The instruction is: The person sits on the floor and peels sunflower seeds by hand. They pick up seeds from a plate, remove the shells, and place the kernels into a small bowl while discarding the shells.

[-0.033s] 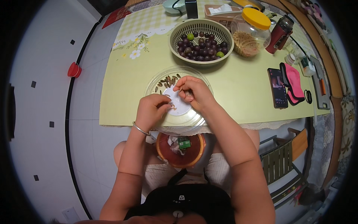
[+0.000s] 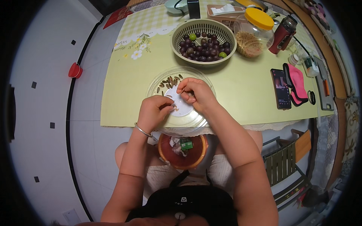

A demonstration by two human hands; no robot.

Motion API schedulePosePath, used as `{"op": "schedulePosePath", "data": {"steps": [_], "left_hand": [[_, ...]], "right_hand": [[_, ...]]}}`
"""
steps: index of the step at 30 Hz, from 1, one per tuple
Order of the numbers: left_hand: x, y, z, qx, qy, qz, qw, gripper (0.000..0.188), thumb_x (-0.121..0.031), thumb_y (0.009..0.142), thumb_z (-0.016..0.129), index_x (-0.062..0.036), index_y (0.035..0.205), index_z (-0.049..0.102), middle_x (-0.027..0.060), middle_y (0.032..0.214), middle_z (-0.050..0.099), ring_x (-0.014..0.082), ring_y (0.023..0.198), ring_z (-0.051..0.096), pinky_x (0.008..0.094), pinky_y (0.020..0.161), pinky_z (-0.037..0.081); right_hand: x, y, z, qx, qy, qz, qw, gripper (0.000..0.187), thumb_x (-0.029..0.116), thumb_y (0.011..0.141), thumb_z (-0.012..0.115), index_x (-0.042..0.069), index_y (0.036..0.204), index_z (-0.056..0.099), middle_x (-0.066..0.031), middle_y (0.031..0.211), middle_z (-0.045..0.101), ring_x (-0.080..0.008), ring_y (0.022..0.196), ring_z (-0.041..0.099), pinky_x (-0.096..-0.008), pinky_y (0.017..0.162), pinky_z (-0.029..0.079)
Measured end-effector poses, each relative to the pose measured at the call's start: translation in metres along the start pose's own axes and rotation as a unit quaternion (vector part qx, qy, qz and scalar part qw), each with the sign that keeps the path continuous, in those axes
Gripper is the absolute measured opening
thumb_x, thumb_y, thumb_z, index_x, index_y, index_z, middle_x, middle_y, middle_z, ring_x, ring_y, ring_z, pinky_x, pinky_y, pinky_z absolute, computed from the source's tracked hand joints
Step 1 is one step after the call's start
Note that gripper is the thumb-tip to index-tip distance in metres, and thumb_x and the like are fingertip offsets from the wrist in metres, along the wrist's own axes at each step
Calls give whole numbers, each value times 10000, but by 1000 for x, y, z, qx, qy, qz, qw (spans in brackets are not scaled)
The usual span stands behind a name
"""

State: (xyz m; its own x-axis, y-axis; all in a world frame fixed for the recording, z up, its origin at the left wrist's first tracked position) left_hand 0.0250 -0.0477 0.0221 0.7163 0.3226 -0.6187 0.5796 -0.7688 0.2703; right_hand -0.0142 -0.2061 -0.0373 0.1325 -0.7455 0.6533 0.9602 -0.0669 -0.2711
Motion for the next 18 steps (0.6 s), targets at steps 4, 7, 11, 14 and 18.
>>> {"op": "schedulePosePath", "data": {"steps": [4, 7, 11, 14, 18], "left_hand": [[12, -4, -3, -61, -132, -125, 981, 153, 21, 787, 714, 39, 937, 692, 75, 841, 697, 124, 717, 642, 241, 634, 517], [9, -4, -5, -76, -304, -178, 933, 163, 13, 781, 725, 31, 942, 699, 74, 881, 700, 118, 758, 641, 241, 658, 514], [5, 7, -20, -155, -171, -68, 971, 146, -52, 795, 707, 7, 929, 706, 119, 881, 688, 183, 766, 652, 266, 671, 508], [21, 7, -19, -168, -23, -43, 985, 106, -72, 773, 711, -29, 869, 713, 94, 861, 676, 239, 782, 626, 324, 697, 499], [16, 8, -3, -121, 111, 47, 985, 126, -62, 713, 726, -52, 838, 710, 88, 842, 653, 289, 828, 582, 382, 756, 483]], "right_hand": [[-6, -3, 8, -5, -48, 25, 999, 147, 11, 832, 435, -23, 828, 577, -98, 691, 566, -116, 488, 440, -211, 382, 278], [-15, -3, 18, 3, -59, 54, 997, 185, 74, 896, 441, -23, 827, 582, -77, 688, 558, -105, 500, 451, -209, 374, 263], [-23, -3, 18, 26, 21, 106, 994, 306, 220, 981, 447, -13, 828, 572, -62, 679, 545, -93, 489, 425, -192, 355, 250], [-13, -3, 15, -13, 44, 93, 995, 286, 227, 993, 477, 5, 835, 563, -38, 641, 513, -76, 455, 377, -184, 353, 252], [-5, -4, 12, 5, 71, 62, 996, 186, 164, 981, 505, 13, 891, 568, -23, 628, 502, -55, 415, 339, -182, 349, 252]]}}
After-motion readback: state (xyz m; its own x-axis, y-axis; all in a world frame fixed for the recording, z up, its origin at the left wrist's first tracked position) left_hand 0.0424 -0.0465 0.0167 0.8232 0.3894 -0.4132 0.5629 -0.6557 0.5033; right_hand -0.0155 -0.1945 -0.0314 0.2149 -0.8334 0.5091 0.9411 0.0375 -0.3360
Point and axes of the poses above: each hand's wrist, its own y-axis towards the middle knuckle, its own z-axis out of the palm, x = y × z, the point moved 5 cm from there along y, towards the middle knuckle
